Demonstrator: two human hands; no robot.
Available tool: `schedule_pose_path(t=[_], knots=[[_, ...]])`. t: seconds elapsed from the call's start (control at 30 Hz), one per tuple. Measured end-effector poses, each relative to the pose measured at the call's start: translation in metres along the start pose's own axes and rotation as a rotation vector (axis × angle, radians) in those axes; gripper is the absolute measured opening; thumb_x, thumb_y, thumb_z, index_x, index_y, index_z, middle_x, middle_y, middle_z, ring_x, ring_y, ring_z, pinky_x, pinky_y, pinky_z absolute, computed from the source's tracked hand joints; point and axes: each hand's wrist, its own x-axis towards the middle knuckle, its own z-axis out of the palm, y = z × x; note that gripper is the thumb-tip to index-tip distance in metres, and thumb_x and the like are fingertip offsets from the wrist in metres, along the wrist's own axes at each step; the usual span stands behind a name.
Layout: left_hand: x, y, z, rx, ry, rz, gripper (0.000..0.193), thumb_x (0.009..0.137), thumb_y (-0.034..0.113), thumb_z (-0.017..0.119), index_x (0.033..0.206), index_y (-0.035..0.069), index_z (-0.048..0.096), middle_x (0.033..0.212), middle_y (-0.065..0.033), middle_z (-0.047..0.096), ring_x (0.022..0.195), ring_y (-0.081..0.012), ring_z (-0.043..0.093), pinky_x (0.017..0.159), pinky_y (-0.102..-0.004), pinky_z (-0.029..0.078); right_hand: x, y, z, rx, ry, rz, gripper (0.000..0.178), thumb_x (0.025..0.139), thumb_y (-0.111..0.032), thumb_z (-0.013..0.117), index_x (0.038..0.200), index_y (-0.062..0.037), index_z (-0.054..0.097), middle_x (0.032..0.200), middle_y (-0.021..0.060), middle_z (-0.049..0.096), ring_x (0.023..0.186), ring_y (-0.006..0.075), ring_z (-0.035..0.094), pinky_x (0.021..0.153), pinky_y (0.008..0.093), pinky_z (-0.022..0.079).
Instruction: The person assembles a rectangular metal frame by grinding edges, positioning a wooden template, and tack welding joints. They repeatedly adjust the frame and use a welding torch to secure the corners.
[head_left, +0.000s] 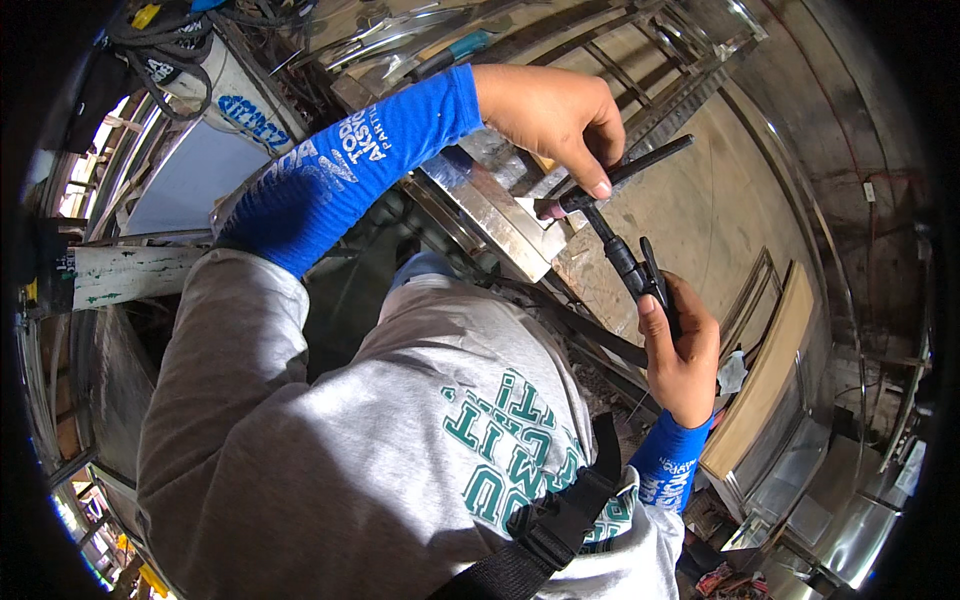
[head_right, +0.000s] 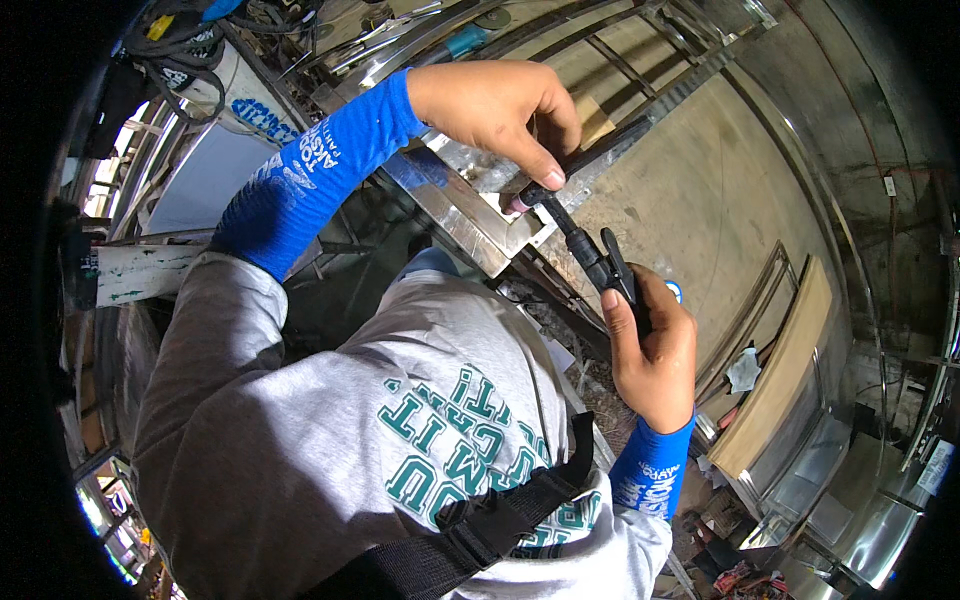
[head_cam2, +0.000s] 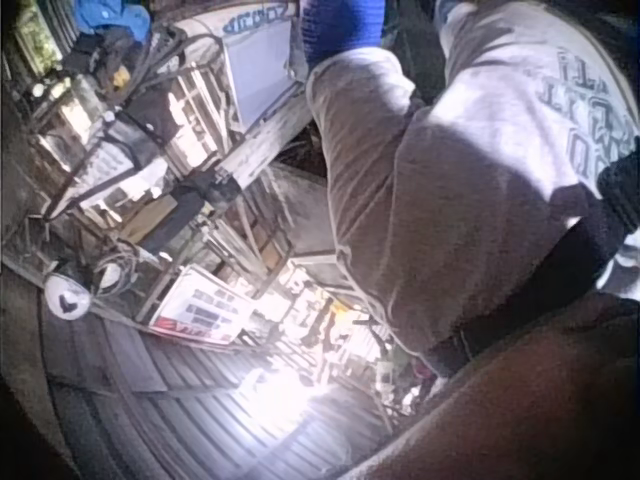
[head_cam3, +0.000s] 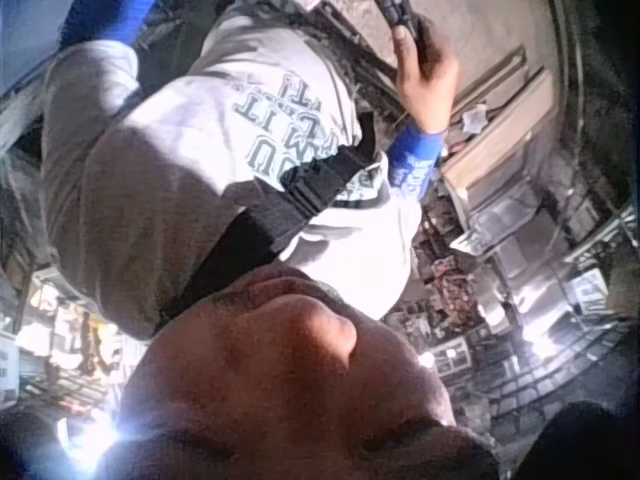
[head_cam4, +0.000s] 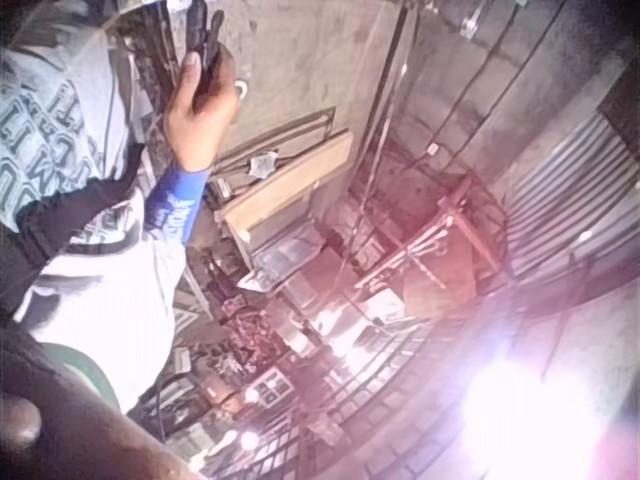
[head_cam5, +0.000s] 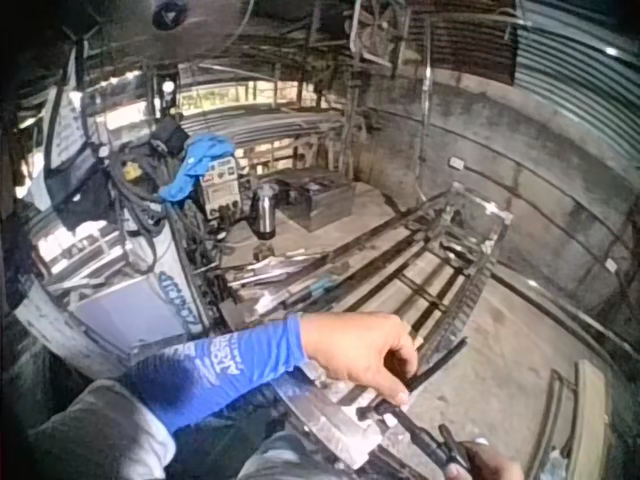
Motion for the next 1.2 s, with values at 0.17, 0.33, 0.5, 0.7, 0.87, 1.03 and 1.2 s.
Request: schedule_pose_path(t=[0.17,0.33,0.5,0.7,0.87,1.03,1.2], knots=[[0.003,0.005,0.006,-0.055,0.075,0.019,0.034,0.084,0.025,0.088,0.092,-0.002,0.069,0.08,-0.0041,0.071,0.075,-0.01,0.064,0.07,-0.0285,0.051,0.0,0.001,0.003,-0.05,0.029,-0.046,0.028,0.1,-0.011,0.069,0.118,0.0099,0.065,0.085,0.009,0.067,0.078,0.0115,0.055,0.071,0.0289,0.048],[0.005,0.001,0.01,-0.035,0.12,0.036,0.031,0.085,0.023,0.086,0.093,-0.002,0.069,0.078,-0.0027,0.069,0.074,-0.0087,0.061,0.069,-0.0277,0.05,-0.001,0.003,0.003,-0.084,0.046,-0.09,0.028,0.098,-0.01,0.07,0.117,0.0108,0.065,0.086,0.0152,0.07,0.079,0.0133,0.058,0.073,0.0311,0.051],[0.005,-0.002,0.009,-0.043,0.084,0.067,0.03,0.087,0.022,0.084,0.096,-0.003,0.071,0.081,-0.0023,0.069,0.077,-0.0087,0.062,0.072,-0.0272,0.05,-0.001,0.003,0.002,-0.08,0.045,-0.095,0.03,0.098,-0.01,0.07,0.119,0.0108,0.065,0.089,0.0167,0.072,0.083,0.0132,0.06,0.076,0.0313,0.053],[0.004,0.003,0.009,-0.092,0.046,0.032,0.031,0.086,0.023,0.085,0.095,-0.003,0.07,0.084,-0.0024,0.071,0.079,-0.0086,0.063,0.074,-0.0273,0.051,-0.001,0.001,0.002,-0.084,0.041,-0.064,0.031,0.098,-0.011,0.07,0.119,0.0111,0.065,0.089,0.0165,0.071,0.082,0.0129,0.06,0.074,0.0313,0.052],[0.005,0.008,0.011,-0.011,0.098,-0.008,0.032,0.086,0.024,0.086,0.089,-0.004,0.069,0.075,-0.0033,0.068,0.072,-0.0078,0.059,0.068,-0.0281,0.049,0.0,0.001,0.0,-0.097,0.04,-0.092,0.031,0.098,-0.011,0.07,0.118,0.0115,0.065,0.088,0.0149,0.07,0.082,0.0123,0.059,0.073,0.0311,0.052],[0.007,-0.002,0.012,0.009,0.077,0.028,0.031,0.087,0.022,0.084,0.086,-0.005,0.069,0.07,-0.0036,0.065,0.069,-0.0074,0.054,0.064,-0.0289,0.045,0.002,0.002,0.0,-0.099,0.022,-0.11,0.029,0.098,-0.01,0.07,0.117,0.0115,0.065,0.087,0.0137,0.068,0.081,0.012,0.059,0.072,0.0304,0.051],[0.011,-0.002,0.008,-0.057,0.007,0.056,0.026,0.088,0.019,0.081,0.089,-0.006,0.071,0.071,-0.0039,0.066,0.069,-0.0073,0.056,0.064,-0.0284,0.046,0.001,0.0,-0.002,-0.096,0.006,-0.099,0.027,0.098,-0.008,0.07,0.117,0.011,0.065,0.088,0.0126,0.068,0.08,0.0114,0.058,0.071,0.0295,0.051]])
